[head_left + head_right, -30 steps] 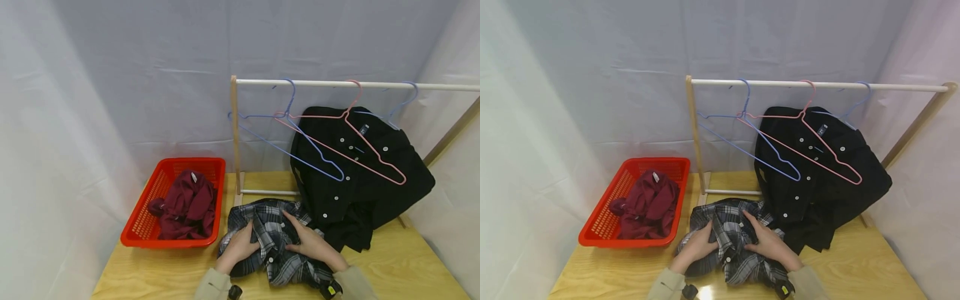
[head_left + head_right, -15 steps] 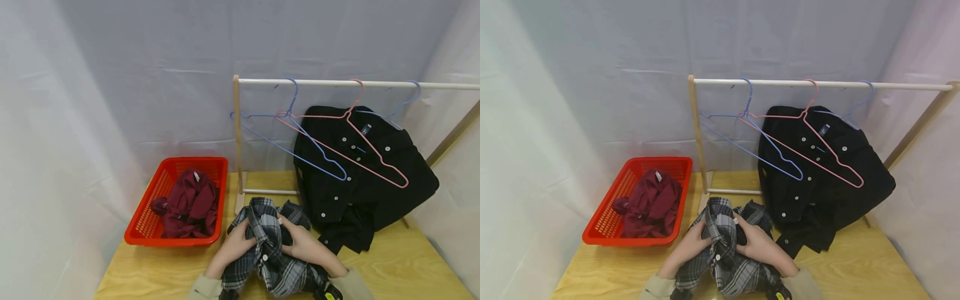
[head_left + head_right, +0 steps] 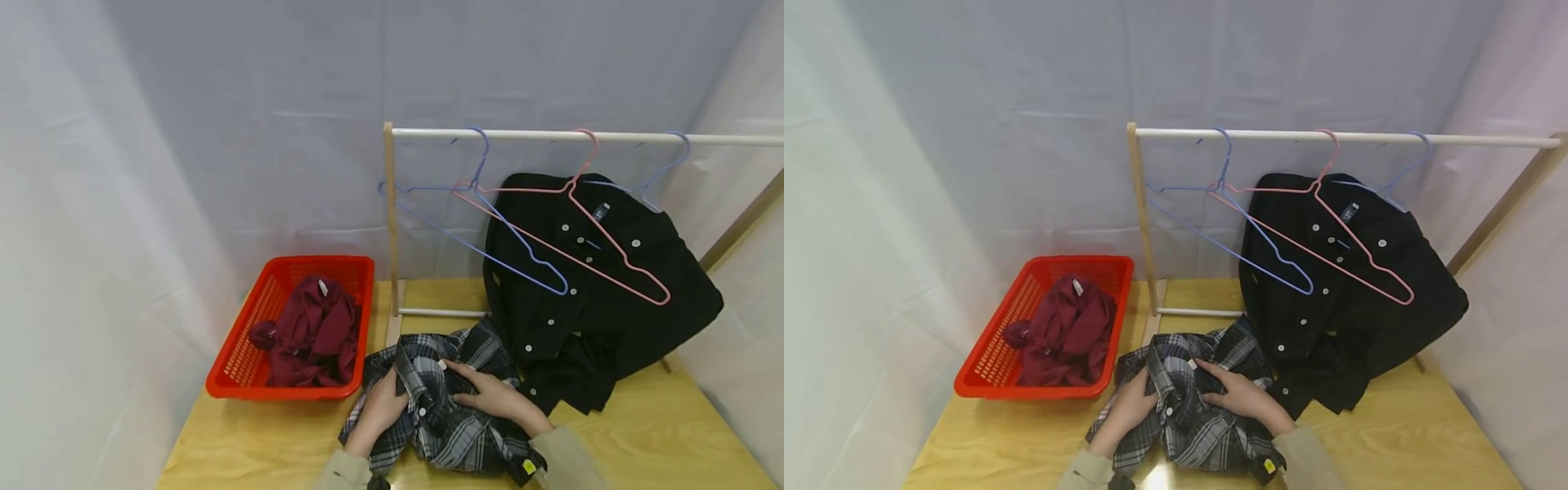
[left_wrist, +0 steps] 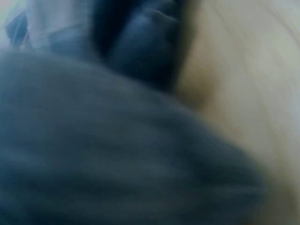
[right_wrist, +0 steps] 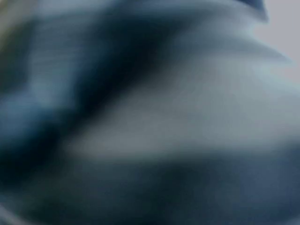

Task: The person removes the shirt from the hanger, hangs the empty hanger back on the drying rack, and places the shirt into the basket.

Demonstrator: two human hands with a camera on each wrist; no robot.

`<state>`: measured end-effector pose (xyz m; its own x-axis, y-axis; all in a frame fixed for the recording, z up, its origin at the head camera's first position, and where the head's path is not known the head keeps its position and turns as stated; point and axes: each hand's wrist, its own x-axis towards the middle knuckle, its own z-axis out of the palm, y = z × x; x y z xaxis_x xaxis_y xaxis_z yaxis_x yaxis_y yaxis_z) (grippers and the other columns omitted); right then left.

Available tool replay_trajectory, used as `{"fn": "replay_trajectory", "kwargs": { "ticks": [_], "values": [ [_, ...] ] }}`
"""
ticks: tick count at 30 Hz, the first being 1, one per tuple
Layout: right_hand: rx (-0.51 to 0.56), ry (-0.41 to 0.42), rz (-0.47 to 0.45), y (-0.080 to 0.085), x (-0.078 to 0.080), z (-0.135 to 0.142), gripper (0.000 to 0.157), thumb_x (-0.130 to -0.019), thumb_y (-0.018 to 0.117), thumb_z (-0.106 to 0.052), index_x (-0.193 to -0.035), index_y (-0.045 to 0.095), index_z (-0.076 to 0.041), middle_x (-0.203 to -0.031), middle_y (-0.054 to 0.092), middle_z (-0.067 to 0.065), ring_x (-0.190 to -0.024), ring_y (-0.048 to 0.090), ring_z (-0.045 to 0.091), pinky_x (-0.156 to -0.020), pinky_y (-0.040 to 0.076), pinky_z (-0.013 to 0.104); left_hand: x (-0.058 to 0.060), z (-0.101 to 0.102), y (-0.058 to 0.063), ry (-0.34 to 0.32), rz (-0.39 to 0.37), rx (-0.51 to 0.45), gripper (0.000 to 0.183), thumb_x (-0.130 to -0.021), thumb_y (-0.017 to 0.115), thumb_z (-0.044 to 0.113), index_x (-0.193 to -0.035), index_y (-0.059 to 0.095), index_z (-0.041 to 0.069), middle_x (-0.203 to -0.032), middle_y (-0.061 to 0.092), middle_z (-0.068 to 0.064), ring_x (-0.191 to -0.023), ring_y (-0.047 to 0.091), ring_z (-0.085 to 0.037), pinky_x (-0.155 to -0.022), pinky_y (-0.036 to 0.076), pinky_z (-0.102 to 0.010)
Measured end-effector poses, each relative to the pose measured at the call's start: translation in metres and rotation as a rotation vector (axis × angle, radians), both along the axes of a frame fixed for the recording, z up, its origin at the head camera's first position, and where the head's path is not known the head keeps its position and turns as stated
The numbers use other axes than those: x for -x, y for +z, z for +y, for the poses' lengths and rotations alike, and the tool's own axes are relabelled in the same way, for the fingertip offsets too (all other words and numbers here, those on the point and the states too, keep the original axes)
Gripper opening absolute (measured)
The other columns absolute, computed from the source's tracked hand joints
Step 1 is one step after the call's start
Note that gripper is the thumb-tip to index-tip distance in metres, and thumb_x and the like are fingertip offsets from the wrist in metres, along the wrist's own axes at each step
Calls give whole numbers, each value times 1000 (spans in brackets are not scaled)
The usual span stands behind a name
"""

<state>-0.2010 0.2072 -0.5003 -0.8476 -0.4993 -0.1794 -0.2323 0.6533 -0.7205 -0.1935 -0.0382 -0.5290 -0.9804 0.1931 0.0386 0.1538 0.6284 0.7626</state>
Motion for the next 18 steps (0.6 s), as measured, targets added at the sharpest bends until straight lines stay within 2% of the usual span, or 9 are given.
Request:
{"fn": "replay_trajectory", "kwargs": {
  "ticks": [3, 6, 8, 9, 11, 14, 16, 18],
  "values": [
    [35, 9, 29, 2, 1, 7, 60, -101, 63, -33, -153, 44, -8, -150, 47, 26, -129, 52, 48, -100, 45, 62, -5, -5, 2, -8, 10, 26, 63, -90, 71, 13, -146, 48, -6, -134, 58, -31, -122, 55, -52, -102, 43, -62],
    [70, -27, 107, 9, 2, 21, 51, -103, 60, -35, -145, 54, -7, -140, 59, 20, -120, 61, 39, -95, 52, 53, -13, -14, 10, -34, 29, 79, 63, -86, 73, 11, -143, 50, -7, -136, 57, -30, -126, 51, -52, -103, 42, -62],
    [92, -33, 142, 13, 1, 35, 51, -102, 61, -34, -145, 55, -7, -140, 59, 16, -122, 61, 37, -95, 52, 52, -20, -22, 15, -60, 37, 99, 66, -83, 75, 11, -142, 50, -7, -140, 54, -28, -128, 50, -50, -102, 43, -62],
    [108, -15, 141, 15, 0, 42, 54, -101, 64, -33, -146, 52, -6, -142, 57, 16, -126, 57, 38, -98, 50, 54, -23, -27, 18, -80, 32, 98, 69, -82, 76, 11, -143, 49, -6, -142, 51, -27, -128, 50, -50, -102, 43, -62],
    [148, 66, 100, 19, -4, 55, 71, -96, 72, -32, -153, 41, -5, -153, 44, 20, -138, 43, 45, -104, 41, 63, -27, -36, 21, -123, 17, 92, 76, -81, 81, 19, -145, 47, -4, -147, 46, -25, -128, 51, -49, -100, 45, -63],
    [155, 236, -9, 19, -14, 69, 102, -86, 82, -33, -161, 19, -5, -162, 15, 32, -146, 14, 58, -104, 25, 79, -31, -46, 24, -190, -52, 92, 94, -80, 86, 36, -153, 38, 0, -157, 33, -27, -129, 49, -52, -99, 42, -68],
    [104, 295, -14, 16, -19, 71, 119, -78, 88, -37, -163, 10, -9, -161, 5, 38, -144, 6, 64, -99, 21, 84, -30, -48, 25, -222, -106, 128, 107, -78, 86, 48, -157, 31, 1, -161, 25, -28, -133, 44, -55, -100, 37, -73],
    [12, 294, 39, 10, -21, 65, 125, -73, 91, -38, -163, 7, -12, -159, 2, 41, -142, 6, 66, -97, 19, 86, -27, -46, 25, -248, -144, 165, 113, -77, 85, 52, -158, 27, 0, -162, 21, -28, -138, 37, -55, -102, 33, -75]
  ]
}}
